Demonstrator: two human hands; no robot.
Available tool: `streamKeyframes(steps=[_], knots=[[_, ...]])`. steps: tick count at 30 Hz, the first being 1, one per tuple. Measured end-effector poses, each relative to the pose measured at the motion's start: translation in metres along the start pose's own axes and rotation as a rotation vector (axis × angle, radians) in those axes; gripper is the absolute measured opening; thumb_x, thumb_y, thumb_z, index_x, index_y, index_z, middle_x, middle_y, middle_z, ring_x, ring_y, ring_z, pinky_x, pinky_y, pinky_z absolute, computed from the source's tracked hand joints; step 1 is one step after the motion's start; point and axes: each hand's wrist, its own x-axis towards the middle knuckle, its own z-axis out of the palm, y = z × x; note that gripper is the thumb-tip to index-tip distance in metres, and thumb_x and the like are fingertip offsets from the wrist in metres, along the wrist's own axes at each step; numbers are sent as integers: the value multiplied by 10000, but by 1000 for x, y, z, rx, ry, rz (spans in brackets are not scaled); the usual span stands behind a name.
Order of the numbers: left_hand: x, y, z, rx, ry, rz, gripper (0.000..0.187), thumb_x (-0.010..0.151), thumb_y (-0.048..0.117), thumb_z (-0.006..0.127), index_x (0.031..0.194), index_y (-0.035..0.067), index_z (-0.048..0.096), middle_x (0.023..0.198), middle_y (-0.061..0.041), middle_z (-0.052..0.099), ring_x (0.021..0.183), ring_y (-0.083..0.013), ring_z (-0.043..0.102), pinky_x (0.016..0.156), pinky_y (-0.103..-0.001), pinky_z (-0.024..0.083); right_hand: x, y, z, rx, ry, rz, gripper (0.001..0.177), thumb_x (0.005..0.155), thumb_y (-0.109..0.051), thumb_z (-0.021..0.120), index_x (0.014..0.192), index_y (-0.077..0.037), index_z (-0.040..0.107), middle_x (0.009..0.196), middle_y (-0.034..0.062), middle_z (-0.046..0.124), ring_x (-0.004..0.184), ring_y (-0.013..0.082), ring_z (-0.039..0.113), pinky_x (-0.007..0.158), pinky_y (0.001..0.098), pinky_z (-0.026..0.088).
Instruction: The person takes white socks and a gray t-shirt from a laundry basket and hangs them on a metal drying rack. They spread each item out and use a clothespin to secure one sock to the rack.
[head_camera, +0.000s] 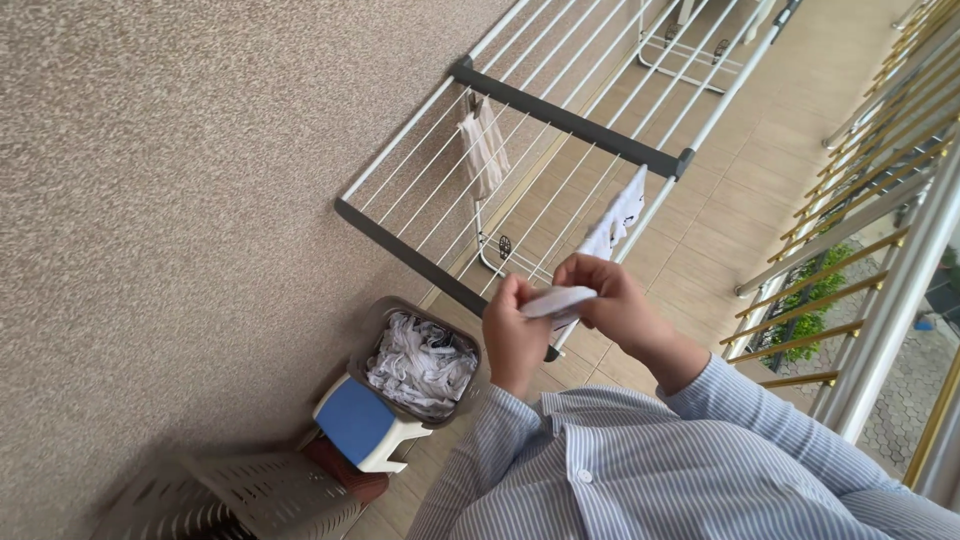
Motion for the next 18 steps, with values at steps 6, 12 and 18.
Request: streamKeyframes(steps=[6,12,18], knots=[[-4,0,-6,-398,32,-30,376,759,21,741,1082,125,581,875,-82,716,840,-191,691,742,-333,564,4,6,-7,-282,57,-151,344,629,39,778,822,-123,544,594,4,528,522,112,513,479,222,344],[-27,29,-17,-455,-239,74,309,699,26,662,751,153,385,663,-15,519,690,-127,549,576,-252,408,-1,-20,-13,-376,215,-261,407,732,11,723,1092,-136,603,818,44,639,784,167,599,689,288,501],[-4,22,-23,-477,78,-9,409,703,-41,733,1000,98,488,843,-95,627,811,-213,633,686,-301,530,-24,-63,8,125,-90,-110,278,718,74,717,948,-37,607,693,33,635,603,113,573,479,207,448]])
